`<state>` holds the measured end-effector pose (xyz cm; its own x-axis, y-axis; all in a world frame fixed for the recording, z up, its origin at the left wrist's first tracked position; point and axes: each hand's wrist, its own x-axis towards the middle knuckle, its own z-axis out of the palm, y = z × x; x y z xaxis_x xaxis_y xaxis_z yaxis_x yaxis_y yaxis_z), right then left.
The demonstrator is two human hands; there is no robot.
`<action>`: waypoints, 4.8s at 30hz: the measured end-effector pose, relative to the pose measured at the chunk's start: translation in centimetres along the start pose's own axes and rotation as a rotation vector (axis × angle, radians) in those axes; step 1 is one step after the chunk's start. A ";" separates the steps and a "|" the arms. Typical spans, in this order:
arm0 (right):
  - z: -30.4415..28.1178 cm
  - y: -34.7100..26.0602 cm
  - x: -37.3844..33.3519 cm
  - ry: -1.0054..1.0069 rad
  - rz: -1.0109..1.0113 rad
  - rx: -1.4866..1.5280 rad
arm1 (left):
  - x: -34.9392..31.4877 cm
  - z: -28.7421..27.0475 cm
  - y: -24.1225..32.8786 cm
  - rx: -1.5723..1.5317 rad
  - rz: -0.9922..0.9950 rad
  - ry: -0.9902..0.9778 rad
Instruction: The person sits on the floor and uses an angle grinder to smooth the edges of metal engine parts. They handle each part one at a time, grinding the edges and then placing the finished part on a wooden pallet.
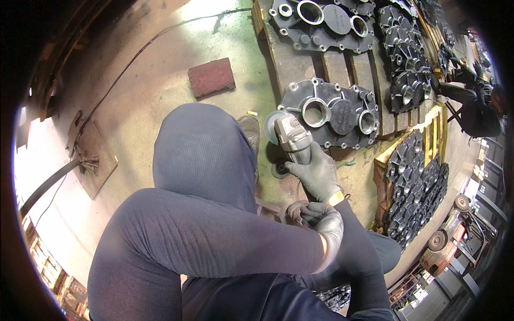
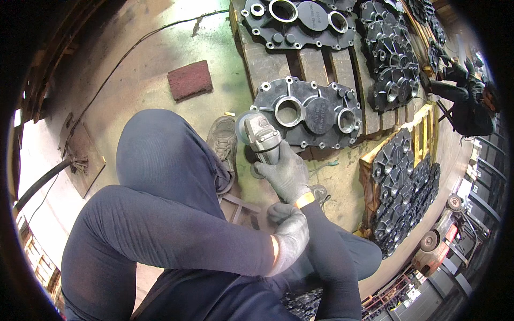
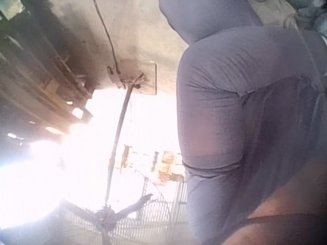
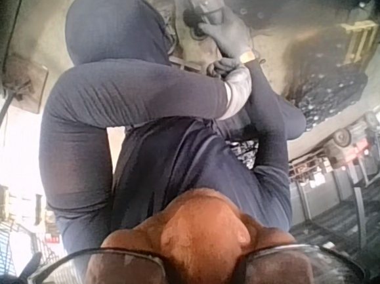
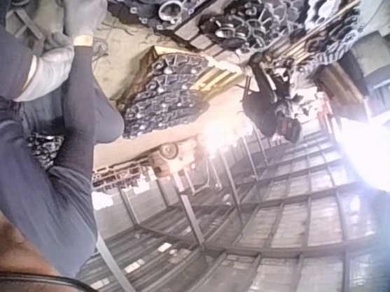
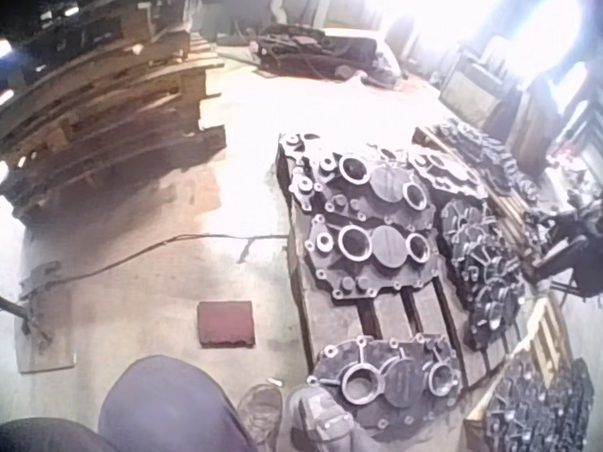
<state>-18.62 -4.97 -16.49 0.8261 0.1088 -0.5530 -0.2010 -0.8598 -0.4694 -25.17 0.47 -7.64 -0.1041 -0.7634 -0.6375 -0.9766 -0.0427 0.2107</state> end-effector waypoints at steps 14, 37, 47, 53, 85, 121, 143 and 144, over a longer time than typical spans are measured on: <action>0.5 -0.8 1.4 0.017 -0.007 -0.063 | 0.7 -0.3 0.0 -0.079 0.001 -0.062; -17.2 7.5 -8.5 0.511 0.089 0.683 | -1.4 1.5 -2.5 -0.384 0.006 0.108; -27.1 15.2 -15.9 0.781 -0.174 1.356 | 3.3 3.1 -8.0 -0.298 -0.173 0.457; -27.8 20.3 -17.3 0.778 -0.289 1.531 | 6.9 4.4 -10.6 -0.226 -0.280 0.454; -27.8 22.3 -17.3 0.771 -0.179 1.645 | 27.3 3.4 -17.5 0.057 -0.912 0.844; -26.4 19.7 -17.6 0.751 -0.069 1.589 | 7.7 -10.7 -23.2 -0.892 -0.009 0.593; -26.9 19.4 -16.1 0.760 0.020 1.552 | 7.3 -8.0 -28.3 -0.800 -0.514 0.596; -27.0 19.2 -16.1 0.747 0.023 1.570 | 8.1 -7.5 -28.9 -0.809 -0.505 0.586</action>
<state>-21.61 -36.66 2.00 0.7697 -0.5198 -0.3707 -0.1185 0.4542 -0.8830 3.60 -9.30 -13.39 0.5828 -0.7166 -0.3831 -0.4498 -0.6771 0.5824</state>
